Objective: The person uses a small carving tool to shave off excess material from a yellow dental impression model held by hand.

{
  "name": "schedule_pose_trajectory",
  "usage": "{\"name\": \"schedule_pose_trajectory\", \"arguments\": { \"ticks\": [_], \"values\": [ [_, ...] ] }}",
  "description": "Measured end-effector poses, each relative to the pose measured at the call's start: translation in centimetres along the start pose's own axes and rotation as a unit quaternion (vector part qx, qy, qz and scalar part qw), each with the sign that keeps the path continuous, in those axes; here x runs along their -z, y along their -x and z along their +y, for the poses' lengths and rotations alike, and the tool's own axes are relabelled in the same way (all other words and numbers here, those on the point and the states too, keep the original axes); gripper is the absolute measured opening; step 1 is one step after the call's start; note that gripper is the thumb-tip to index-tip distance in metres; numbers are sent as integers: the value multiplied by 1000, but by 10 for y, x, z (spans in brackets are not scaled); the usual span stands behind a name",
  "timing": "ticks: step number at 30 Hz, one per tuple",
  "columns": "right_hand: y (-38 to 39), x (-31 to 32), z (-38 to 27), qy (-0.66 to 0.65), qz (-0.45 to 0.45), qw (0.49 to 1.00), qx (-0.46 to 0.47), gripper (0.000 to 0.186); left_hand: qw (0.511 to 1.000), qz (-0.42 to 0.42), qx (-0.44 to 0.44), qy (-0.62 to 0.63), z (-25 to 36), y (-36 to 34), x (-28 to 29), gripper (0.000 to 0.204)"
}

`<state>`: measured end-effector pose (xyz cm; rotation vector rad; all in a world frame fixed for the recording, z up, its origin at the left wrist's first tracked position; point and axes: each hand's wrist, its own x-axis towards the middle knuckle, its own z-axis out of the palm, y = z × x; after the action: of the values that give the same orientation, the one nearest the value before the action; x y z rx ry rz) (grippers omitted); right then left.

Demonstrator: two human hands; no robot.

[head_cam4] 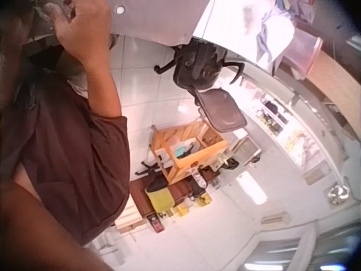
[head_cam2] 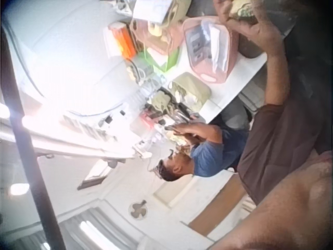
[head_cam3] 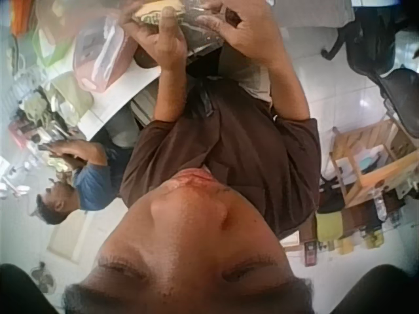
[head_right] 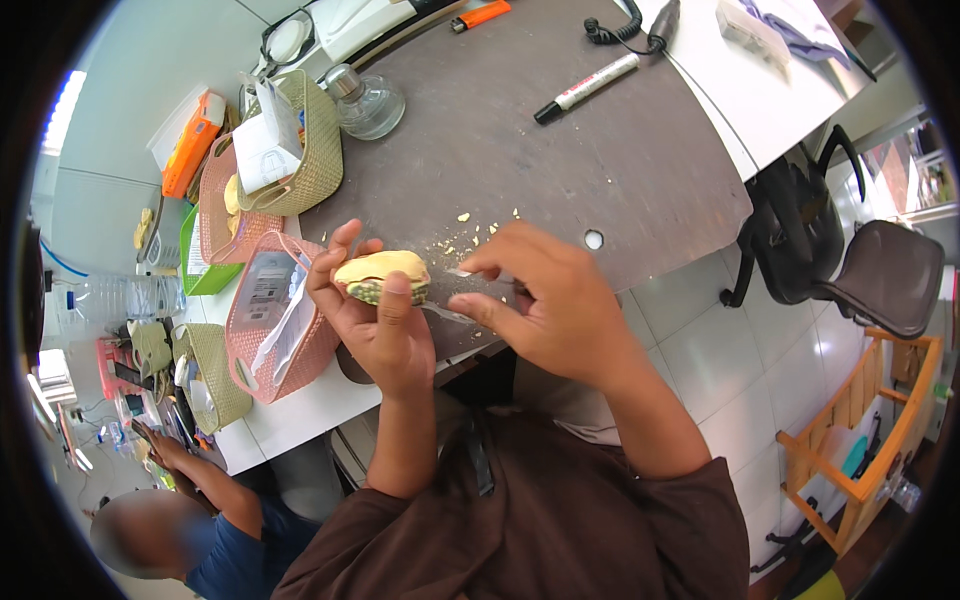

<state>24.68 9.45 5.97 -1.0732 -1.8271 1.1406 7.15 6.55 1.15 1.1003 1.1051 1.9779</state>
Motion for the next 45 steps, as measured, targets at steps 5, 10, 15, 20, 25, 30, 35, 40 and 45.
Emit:
{"name": "schedule_pose_trajectory", "arguments": {
  "ticks": [5,10,15,20,25,30,35,40,45],
  "values": [
    [-6,-3,13,18,42,994,95,41,986,-35,-70,-149,-4,1,-3,78],
    [-11,25,-7,-40,-10,999,22,45,945,-39,-209,-249,-1,-5,-10,87],
    [-19,12,-25,58,-9,992,115,43,922,-45,-281,-262,-3,-6,-13,74],
    [-19,-1,-9,118,55,965,228,44,931,-53,-283,-227,-7,-10,-15,75],
    [-19,2,2,107,111,953,261,48,965,-66,-183,-177,2,-6,-11,78],
    [-23,6,5,105,129,932,322,47,988,-37,95,118,8,17,4,63],
    [-25,-3,11,89,89,930,347,46,833,-38,331,443,29,0,-5,49],
    [-18,-6,-2,175,61,953,241,44,822,-70,315,469,13,-16,1,38],
    [-4,-7,-27,111,98,984,101,42,870,-11,301,391,6,-10,-1,35]
  ]
}}
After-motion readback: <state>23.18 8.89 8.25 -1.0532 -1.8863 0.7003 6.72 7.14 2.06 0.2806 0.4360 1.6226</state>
